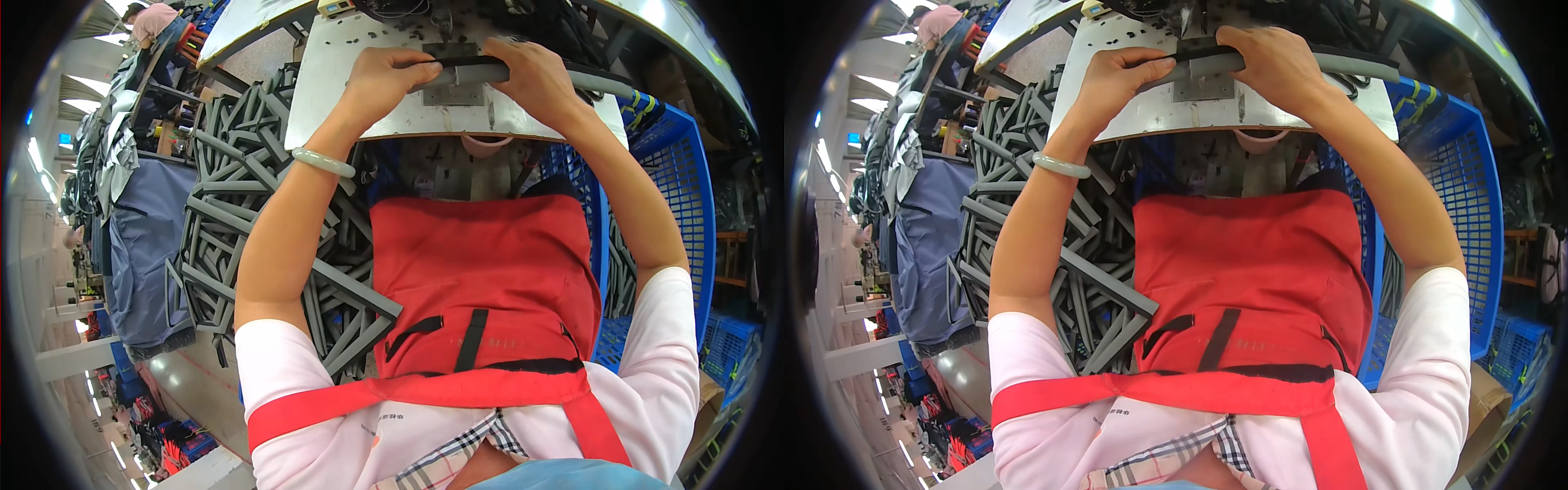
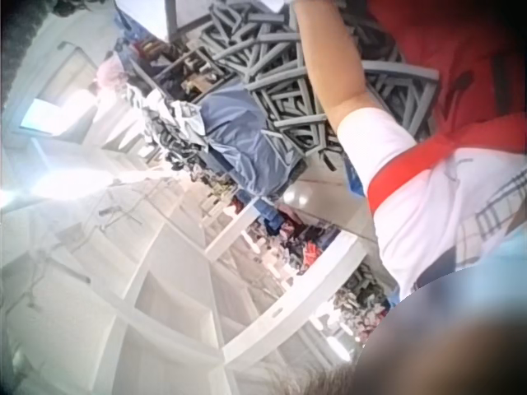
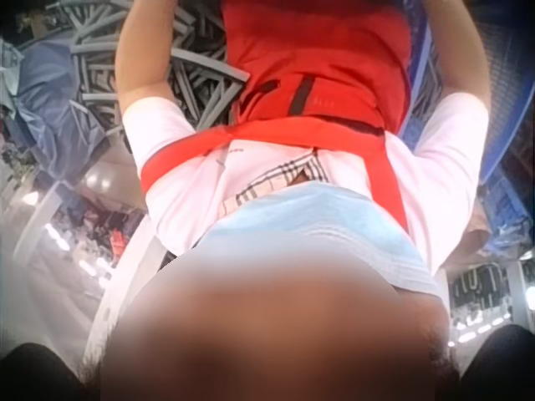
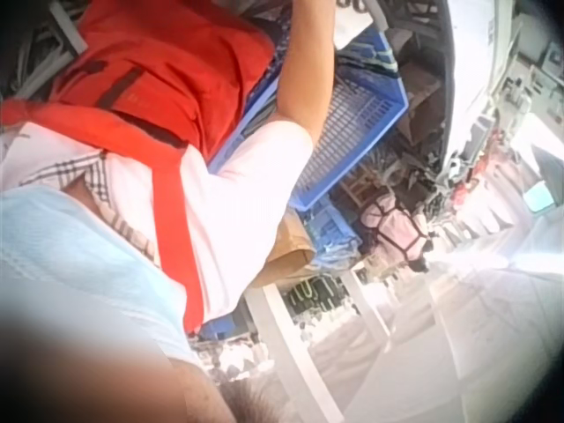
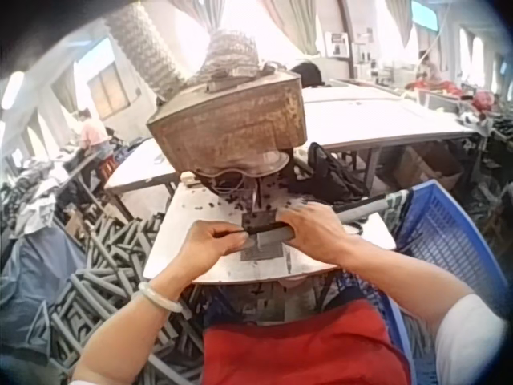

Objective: The recorder is assembling or processing grey tubular components at a factory workstation using a small jig or press.

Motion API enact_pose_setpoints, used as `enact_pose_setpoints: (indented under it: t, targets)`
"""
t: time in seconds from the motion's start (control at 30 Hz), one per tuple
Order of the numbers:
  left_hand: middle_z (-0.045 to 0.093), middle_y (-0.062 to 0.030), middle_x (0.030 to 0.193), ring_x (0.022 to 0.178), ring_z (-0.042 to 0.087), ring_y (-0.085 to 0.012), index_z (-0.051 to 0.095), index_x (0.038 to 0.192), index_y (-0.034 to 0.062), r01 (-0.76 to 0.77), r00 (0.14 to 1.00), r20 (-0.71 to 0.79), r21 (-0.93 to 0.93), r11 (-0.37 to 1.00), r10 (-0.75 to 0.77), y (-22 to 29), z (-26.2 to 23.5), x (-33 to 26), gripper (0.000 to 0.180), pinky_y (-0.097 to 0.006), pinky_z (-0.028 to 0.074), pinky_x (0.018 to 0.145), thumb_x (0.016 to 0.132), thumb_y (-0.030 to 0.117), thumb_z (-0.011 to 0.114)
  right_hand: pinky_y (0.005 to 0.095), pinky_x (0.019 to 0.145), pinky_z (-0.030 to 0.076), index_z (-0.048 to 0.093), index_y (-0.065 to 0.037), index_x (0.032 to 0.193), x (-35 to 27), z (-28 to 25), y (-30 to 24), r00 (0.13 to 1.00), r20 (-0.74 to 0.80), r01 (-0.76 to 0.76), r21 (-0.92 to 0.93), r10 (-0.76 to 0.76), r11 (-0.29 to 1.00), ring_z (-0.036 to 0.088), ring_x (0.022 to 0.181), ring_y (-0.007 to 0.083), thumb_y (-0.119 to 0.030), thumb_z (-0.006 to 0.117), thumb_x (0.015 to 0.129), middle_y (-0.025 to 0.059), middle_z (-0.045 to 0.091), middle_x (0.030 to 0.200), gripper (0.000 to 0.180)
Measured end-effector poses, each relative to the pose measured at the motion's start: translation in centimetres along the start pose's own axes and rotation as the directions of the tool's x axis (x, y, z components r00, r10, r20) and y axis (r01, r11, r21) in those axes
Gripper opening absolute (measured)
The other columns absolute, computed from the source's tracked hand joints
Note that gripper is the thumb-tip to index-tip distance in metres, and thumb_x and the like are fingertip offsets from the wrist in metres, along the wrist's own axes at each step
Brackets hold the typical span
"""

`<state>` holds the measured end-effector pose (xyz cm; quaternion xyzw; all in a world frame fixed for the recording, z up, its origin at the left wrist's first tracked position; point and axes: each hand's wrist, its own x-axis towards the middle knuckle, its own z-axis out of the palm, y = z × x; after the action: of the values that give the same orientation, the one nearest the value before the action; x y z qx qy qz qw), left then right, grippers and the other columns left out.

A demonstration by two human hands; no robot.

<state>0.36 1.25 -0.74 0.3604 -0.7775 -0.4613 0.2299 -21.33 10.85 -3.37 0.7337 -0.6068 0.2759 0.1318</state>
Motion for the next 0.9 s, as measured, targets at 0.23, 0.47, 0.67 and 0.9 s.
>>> enact_pose_setpoints:
  t: [0.23,0.47,0.67,0.9]
  targets:
    - [0.070,-0.0036,0.092,0.082,0.062,-0.0086,0.070,0.109,-0.0018,-0.017,0.999,-0.030,-0.042,0.999,0.016,-1.4,-0.7,1.6,0.030,-0.021,0.049,0.074,0.086,0.018,0.072,0.0441,0.073,0.051,0.060,-0.011,0.110,1.4,1.1,0.6,1.000,-0.018,-0.007,0.000,0.007,1.000,0.065,0.087,0.0346,-0.016,0.075,0.071,0.0121,0.068,0.087,0.042]
    - [0.069,-0.0010,0.092,0.082,0.060,-0.0074,0.071,0.108,0.0007,-0.012,1.000,-0.028,-0.069,0.998,0.010,-1.7,-0.8,2.8,0.028,-0.021,0.047,0.074,0.087,0.019,0.071,0.0430,0.080,0.050,0.062,-0.010,0.111,2.5,1.2,1.2,0.996,0.033,-0.077,-0.014,0.077,0.997,0.063,0.095,0.0363,-0.020,0.073,0.075,0.0156,0.068,0.097,0.040]
    - [0.071,-0.0057,0.091,0.082,0.062,-0.0117,0.072,0.105,-0.0016,-0.129,0.985,-0.142,-0.193,0.973,0.102,-2.4,-1.4,4.4,0.031,-0.026,0.049,0.075,0.086,0.022,0.070,0.0406,0.076,0.051,0.064,-0.005,0.107,2.3,2.0,5.4,0.967,-0.239,-0.035,0.208,0.086,0.977,0.065,0.085,0.0307,-0.024,0.072,0.079,0.0172,0.067,0.088,0.035]
    - [0.071,-0.0067,0.085,0.077,0.062,-0.0097,0.071,0.100,-0.0013,-0.182,0.960,0.259,0.309,0.933,0.102,1.0,2.0,-1.8,0.029,-0.028,0.050,0.072,0.087,0.025,0.069,0.0379,0.100,0.044,0.060,-0.005,0.087,-5.7,-0.1,-11.8,0.882,0.008,0.452,0.261,-0.471,0.853,0.052,0.121,0.0288,-0.011,0.061,0.075,0.0131,0.053,0.129,0.014]
